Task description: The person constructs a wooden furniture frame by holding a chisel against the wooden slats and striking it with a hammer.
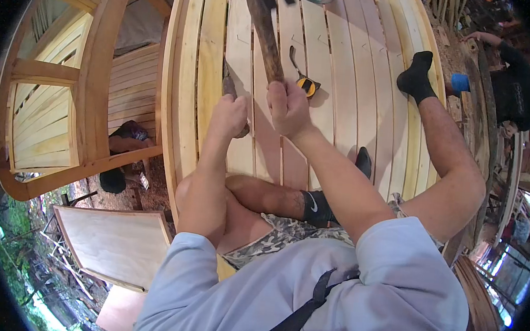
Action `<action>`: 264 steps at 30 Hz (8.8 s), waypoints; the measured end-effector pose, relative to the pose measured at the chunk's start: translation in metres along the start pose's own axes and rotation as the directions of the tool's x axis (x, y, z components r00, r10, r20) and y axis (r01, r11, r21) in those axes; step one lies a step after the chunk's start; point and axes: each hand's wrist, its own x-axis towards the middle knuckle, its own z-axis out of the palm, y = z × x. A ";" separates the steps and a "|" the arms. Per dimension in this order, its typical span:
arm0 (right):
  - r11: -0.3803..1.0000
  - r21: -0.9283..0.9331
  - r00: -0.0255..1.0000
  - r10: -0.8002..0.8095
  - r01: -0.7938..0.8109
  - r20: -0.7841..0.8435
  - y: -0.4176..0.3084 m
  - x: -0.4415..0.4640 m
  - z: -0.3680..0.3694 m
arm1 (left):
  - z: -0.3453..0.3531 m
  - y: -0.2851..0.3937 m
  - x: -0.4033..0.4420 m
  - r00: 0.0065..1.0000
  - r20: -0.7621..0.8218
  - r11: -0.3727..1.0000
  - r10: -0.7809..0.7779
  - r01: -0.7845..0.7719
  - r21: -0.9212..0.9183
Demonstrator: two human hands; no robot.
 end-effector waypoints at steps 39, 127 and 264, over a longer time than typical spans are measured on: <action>0.801 -0.518 0.933 0.359 -0.302 0.011 0.025 -0.032 -0.055 | -0.023 -0.015 -0.013 0.905 0.230 0.291 -0.359 0.343 -0.893; 0.971 0.199 0.991 0.126 -0.130 0.033 -0.049 -0.026 -0.030 | -0.036 0.016 -0.018 0.859 0.439 0.371 -0.265 0.511 -0.776; 0.707 -0.440 0.799 0.600 -0.553 -0.040 0.051 -0.126 -0.143 | 0.002 0.055 -0.001 0.820 0.565 -0.104 -0.091 0.557 -0.824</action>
